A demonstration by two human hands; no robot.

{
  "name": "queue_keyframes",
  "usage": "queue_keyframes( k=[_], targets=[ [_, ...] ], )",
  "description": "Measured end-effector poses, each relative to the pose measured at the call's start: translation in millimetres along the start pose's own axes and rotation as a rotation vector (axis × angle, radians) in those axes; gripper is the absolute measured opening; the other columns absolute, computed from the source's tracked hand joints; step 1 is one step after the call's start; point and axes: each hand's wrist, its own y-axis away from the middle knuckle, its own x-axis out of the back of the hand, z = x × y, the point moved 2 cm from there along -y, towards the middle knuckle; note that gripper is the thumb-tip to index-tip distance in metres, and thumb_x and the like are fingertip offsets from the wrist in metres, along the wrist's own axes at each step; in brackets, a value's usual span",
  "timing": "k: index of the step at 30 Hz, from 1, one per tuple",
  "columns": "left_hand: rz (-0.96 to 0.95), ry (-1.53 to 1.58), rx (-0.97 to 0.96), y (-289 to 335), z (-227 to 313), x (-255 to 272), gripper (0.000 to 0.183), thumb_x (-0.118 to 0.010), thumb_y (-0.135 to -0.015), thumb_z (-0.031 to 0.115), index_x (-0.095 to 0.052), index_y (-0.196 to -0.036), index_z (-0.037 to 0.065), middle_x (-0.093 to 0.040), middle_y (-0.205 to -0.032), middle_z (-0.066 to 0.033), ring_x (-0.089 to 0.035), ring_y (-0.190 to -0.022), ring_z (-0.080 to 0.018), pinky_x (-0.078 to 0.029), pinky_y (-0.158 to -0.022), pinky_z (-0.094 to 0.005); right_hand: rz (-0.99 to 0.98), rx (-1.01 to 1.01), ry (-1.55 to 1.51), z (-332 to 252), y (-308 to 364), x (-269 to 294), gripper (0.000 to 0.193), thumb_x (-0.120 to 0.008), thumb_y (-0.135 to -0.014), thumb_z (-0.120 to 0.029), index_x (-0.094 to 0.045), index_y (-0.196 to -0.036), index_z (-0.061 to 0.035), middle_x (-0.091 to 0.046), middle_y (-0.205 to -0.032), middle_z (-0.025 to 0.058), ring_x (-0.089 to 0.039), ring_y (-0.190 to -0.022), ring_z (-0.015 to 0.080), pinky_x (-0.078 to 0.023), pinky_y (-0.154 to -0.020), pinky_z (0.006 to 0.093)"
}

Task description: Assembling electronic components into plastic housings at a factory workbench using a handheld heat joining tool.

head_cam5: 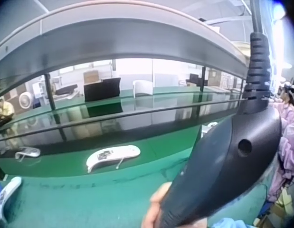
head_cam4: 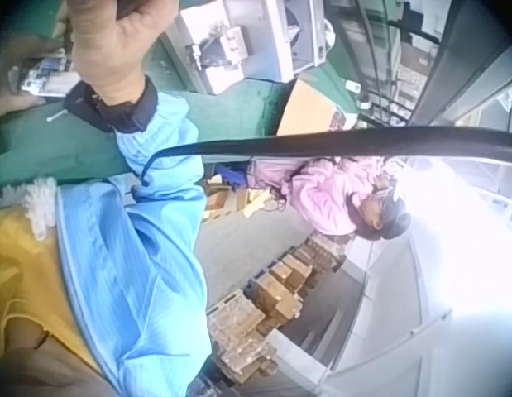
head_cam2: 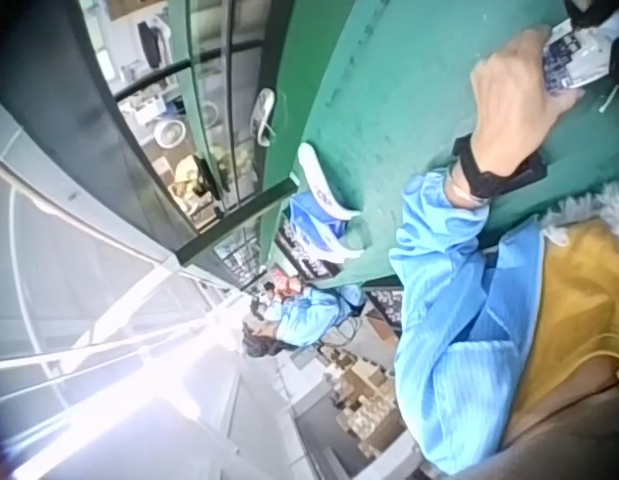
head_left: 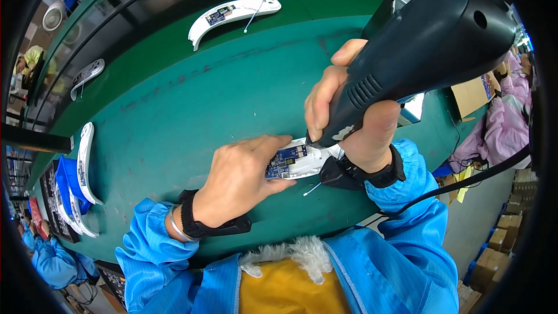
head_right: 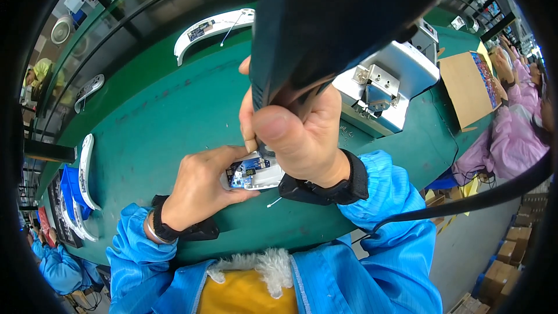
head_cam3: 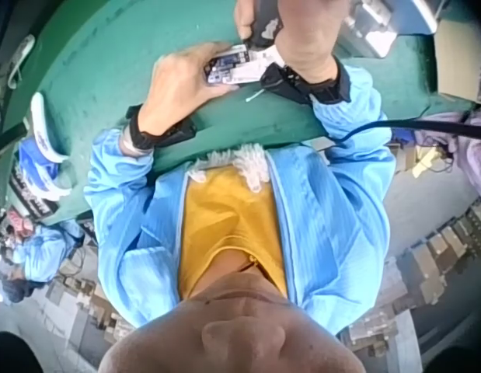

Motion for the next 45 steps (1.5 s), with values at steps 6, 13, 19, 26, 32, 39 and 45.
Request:
queue_keyframes(
  k=[6,13,19,26,32,39,45],
  targets=[
    [0.011,-0.025,-0.008,5.9,-1.7,5.1,0.049,-0.075,-0.056,0.016,-0.058,-0.1,0.002,-0.062,-0.092,-0.0132,-0.061,-0.077,-0.0307,-0.048,-0.068,-0.0362,0.04,0.028,-0.052,1.0,-2.8,-15.4,0.075,-0.059,-0.069,-0.062,-0.035,-0.107,-0.0027,-0.05,-0.057,0.0085,-0.05,-0.043,0.0164,-0.042,-0.04,0.0252],
    [-0.015,-0.04,0.011,14.1,-0.2,12.1,0.05,-0.074,-0.056,0.015,-0.058,-0.101,0.002,-0.062,-0.093,-0.0129,-0.06,-0.081,-0.0304,-0.048,-0.069,-0.0369,0.16,0.061,-0.083,2.8,4.6,-31.1,0.075,-0.064,-0.068,-0.058,-0.038,-0.106,0.0004,-0.052,-0.057,0.0094,-0.051,-0.044,0.0154,-0.041,-0.04,0.0241],
    [0.075,-0.006,-0.062,28.3,-3.5,22.7,0.055,-0.076,-0.058,0.021,-0.056,-0.105,0.001,-0.061,-0.091,-0.0161,-0.059,-0.081,-0.0343,-0.047,-0.071,-0.0372,0.146,0.18,-0.024,-13.6,0.4,-26.8,0.073,-0.056,-0.073,-0.06,-0.038,-0.11,0.0005,-0.051,-0.055,0.0086,-0.049,-0.041,0.0149,-0.04,-0.039,0.0237],
    [-0.018,0.016,0.053,54.6,-33.3,38.2,0.058,-0.078,-0.056,0.015,-0.056,-0.106,-0.002,-0.06,-0.093,-0.0173,-0.06,-0.082,-0.032,-0.047,-0.073,-0.034,0.226,0.359,0.274,-64.2,-4.7,52.9,0.067,-0.035,-0.083,-0.063,-0.033,-0.117,-0.0054,-0.046,-0.057,0.0056,-0.046,-0.043,0.0142,-0.038,-0.044,0.0255],
    [0.0,0.02,-0.003,53.2,-32.7,35.7,0.055,-0.075,-0.061,0.02,-0.056,-0.109,0.001,-0.061,-0.095,-0.0154,-0.06,-0.08,-0.031,-0.048,-0.07,-0.0346,0.189,0.349,0.362,-47.9,-8.0,46.3,0.064,-0.035,-0.085,-0.06,-0.031,-0.116,-0.0043,-0.047,-0.06,0.0063,-0.047,-0.045,0.0143,-0.039,-0.046,0.0252],
    [0.002,0.019,0.012,67.3,-44.4,42.5,0.057,-0.075,-0.061,0.022,-0.056,-0.111,0.003,-0.061,-0.094,-0.0149,-0.06,-0.077,-0.0301,-0.049,-0.067,-0.034,0.185,0.311,0.421,-38.8,-9.8,23.8,0.064,-0.036,-0.085,-0.059,-0.034,-0.114,-0.0022,-0.048,-0.059,0.0059,-0.049,-0.046,0.0133,-0.04,-0.045,0.0241],
    [0.002,0.012,0.009,69.6,-47.5,45.7,0.057,-0.075,-0.061,0.023,-0.056,-0.111,0.004,-0.062,-0.092,-0.0142,-0.06,-0.075,-0.0296,-0.049,-0.066,-0.0337,0.194,0.289,0.403,-34.1,-13.9,24.0,0.061,-0.033,-0.086,-0.058,-0.034,-0.114,-0.0035,-0.047,-0.059,0.0049,-0.049,-0.045,0.0129,-0.04,-0.046,0.0238]
  ],
)
